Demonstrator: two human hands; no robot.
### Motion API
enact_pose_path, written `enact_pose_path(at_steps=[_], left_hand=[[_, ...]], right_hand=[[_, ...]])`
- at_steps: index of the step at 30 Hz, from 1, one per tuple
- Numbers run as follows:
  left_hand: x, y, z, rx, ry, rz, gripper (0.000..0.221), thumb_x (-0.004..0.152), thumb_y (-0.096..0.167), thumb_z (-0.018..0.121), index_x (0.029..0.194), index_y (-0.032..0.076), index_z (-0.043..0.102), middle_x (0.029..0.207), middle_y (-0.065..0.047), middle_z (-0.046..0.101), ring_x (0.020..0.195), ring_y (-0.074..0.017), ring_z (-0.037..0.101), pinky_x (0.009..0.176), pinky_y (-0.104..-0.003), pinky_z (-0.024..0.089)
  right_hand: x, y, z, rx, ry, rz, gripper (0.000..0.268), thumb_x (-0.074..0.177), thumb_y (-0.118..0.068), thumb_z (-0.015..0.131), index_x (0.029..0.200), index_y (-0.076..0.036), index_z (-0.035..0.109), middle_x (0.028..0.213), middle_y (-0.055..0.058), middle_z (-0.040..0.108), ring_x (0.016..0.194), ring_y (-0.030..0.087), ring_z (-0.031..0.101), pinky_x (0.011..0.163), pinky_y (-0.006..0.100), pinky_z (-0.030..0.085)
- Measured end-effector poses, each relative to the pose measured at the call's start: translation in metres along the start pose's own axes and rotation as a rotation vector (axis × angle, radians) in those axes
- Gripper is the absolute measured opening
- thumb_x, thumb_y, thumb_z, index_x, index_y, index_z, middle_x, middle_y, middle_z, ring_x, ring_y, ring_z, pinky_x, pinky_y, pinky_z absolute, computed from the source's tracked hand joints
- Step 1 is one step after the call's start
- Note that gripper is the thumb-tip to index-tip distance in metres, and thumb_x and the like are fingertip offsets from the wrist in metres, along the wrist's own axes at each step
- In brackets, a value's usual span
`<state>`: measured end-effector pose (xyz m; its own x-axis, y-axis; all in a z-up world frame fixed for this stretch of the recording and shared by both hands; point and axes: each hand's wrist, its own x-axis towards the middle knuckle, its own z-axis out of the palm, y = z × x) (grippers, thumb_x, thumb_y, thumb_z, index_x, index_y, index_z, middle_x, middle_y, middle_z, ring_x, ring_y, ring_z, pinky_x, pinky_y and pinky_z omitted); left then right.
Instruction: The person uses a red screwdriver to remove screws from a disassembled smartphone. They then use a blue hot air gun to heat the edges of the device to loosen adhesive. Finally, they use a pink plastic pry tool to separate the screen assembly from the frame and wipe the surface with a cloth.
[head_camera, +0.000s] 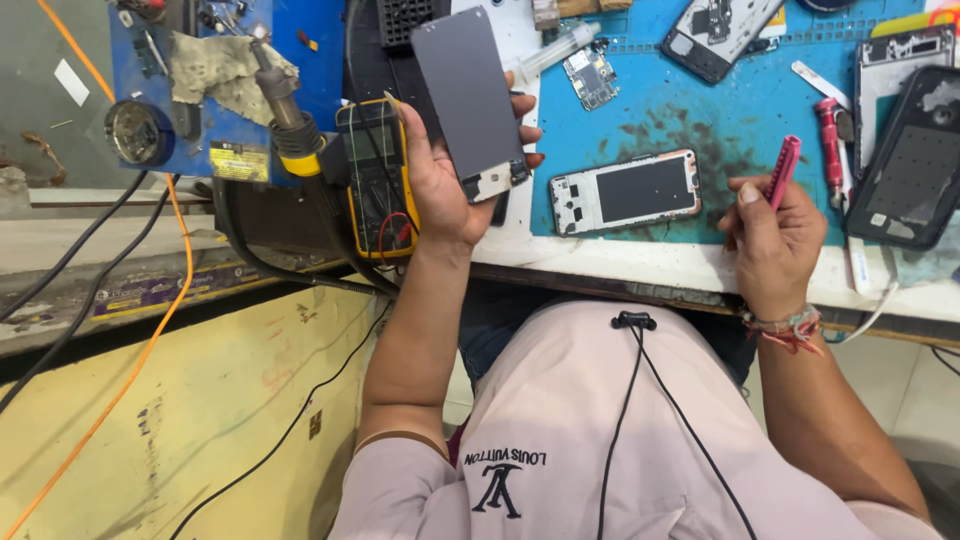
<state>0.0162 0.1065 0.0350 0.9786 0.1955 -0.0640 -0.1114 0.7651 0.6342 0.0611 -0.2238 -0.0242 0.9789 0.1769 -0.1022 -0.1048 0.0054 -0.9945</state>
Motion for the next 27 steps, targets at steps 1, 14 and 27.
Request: enact_pose_path(at_steps=[1, 14, 27], left_hand=[[0.0, -0.001, 0.001, -0.047, -0.006, -0.014, 0.093, 0.102, 0.073, 0.02, 0.143, -0.004, 0.052, 0.125, -0.022, 0.068, 0.106, -0.0288, 0.072, 0.09, -0.046, 0.063], [0.007, -0.015, -0.026, 0.654, 0.293, 0.303, 0.06, 0.108, 0.019, 0.06, 0.15, -0.009, 0.029, 0.146, -0.029, 0.042, 0.135, -0.0327, 0.048, 0.116, -0.048, 0.041], [-0.086, -0.062, -0.022, 2.006, -0.194, 0.62, 0.04, 0.097, 0.038, 0.074, 0.121, 0.006, 0.074, 0.132, -0.009, 0.068, 0.128, -0.0241, 0.06, 0.124, -0.055, 0.026]], right_hand=[[0.0, 0.001, 0.0, 0.0, -0.003, -0.005, 0.016, 0.114, -0.014, 0.059, 0.116, 0.0, 0.067, 0.08, 0.003, 0.063, 0.061, 0.005, 0.048, 0.057, 0.023, 0.04], [0.0, 0.004, 0.001, -0.05, 0.001, -0.03, 0.016, 0.112, -0.014, 0.059, 0.114, 0.0, 0.068, 0.078, 0.003, 0.063, 0.061, 0.004, 0.049, 0.056, 0.022, 0.04], [-0.005, 0.006, 0.003, -0.093, 0.012, -0.053, 0.015, 0.112, -0.011, 0.061, 0.116, 0.001, 0.068, 0.08, 0.002, 0.064, 0.065, 0.004, 0.053, 0.058, 0.021, 0.04]])
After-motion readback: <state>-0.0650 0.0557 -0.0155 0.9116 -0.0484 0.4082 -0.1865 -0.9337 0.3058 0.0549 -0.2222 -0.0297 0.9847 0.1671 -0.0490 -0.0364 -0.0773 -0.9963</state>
